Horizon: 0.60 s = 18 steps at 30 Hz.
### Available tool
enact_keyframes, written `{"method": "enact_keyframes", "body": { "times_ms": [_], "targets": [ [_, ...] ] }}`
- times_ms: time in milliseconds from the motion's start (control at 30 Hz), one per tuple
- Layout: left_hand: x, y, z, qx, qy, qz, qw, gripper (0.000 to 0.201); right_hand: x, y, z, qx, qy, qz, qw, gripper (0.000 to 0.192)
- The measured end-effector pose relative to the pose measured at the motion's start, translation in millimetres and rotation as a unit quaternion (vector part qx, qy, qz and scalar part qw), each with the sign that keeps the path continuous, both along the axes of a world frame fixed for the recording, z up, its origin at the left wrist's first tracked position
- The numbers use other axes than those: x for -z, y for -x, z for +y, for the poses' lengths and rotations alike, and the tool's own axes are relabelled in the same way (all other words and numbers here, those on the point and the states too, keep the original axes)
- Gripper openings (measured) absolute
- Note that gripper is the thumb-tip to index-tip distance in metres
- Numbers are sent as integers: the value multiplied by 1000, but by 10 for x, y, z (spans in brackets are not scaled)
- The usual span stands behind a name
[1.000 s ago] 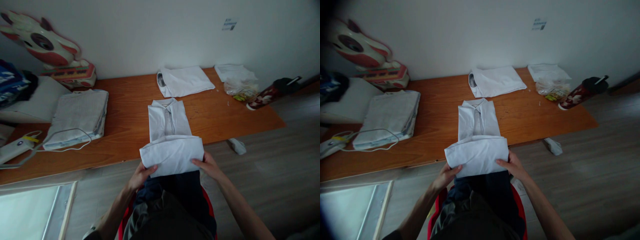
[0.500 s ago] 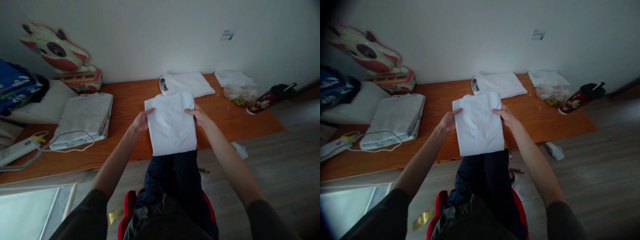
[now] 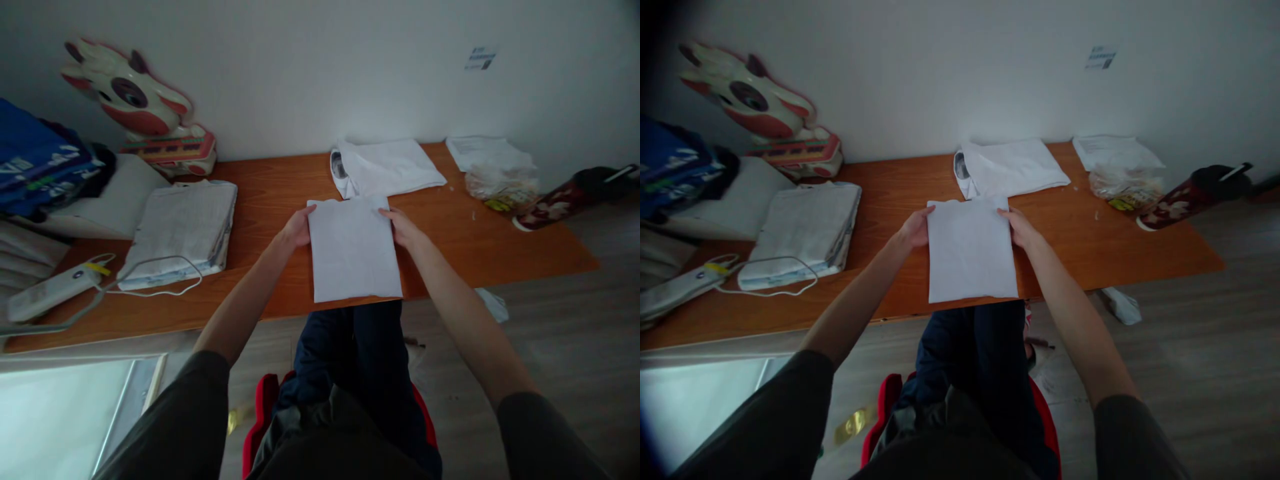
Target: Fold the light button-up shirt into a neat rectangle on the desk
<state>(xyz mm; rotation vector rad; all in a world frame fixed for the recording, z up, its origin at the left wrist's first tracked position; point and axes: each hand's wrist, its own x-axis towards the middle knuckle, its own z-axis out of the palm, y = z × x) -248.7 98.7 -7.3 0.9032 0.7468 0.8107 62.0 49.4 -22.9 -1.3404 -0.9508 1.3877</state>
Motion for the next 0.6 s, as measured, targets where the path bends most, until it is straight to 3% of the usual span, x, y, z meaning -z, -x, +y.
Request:
{"method": "enact_keyframes", "body": {
  "times_ms": [67,167,300,433,600],
  "targets": [
    [31,165,-165,13,53,4,998,48,63,-42,-201,30,-30,-4,999,47],
    [59,488,-633,37,101,10,994,50,110,-134,-748,70,-62,-23,995,73],
    [47,782,-1399,83,111,38,990,59,61,-191,-1602,15,2,-72,997,88],
    [11,785,-1896,76,30,177,981,59,-5,-125,-2121,-67,10,-94,993,87],
    [40,544,-2176,28,-31,220,975,47,56,-29,-2300,-64,-2,-72,995,82]
  ]
}}
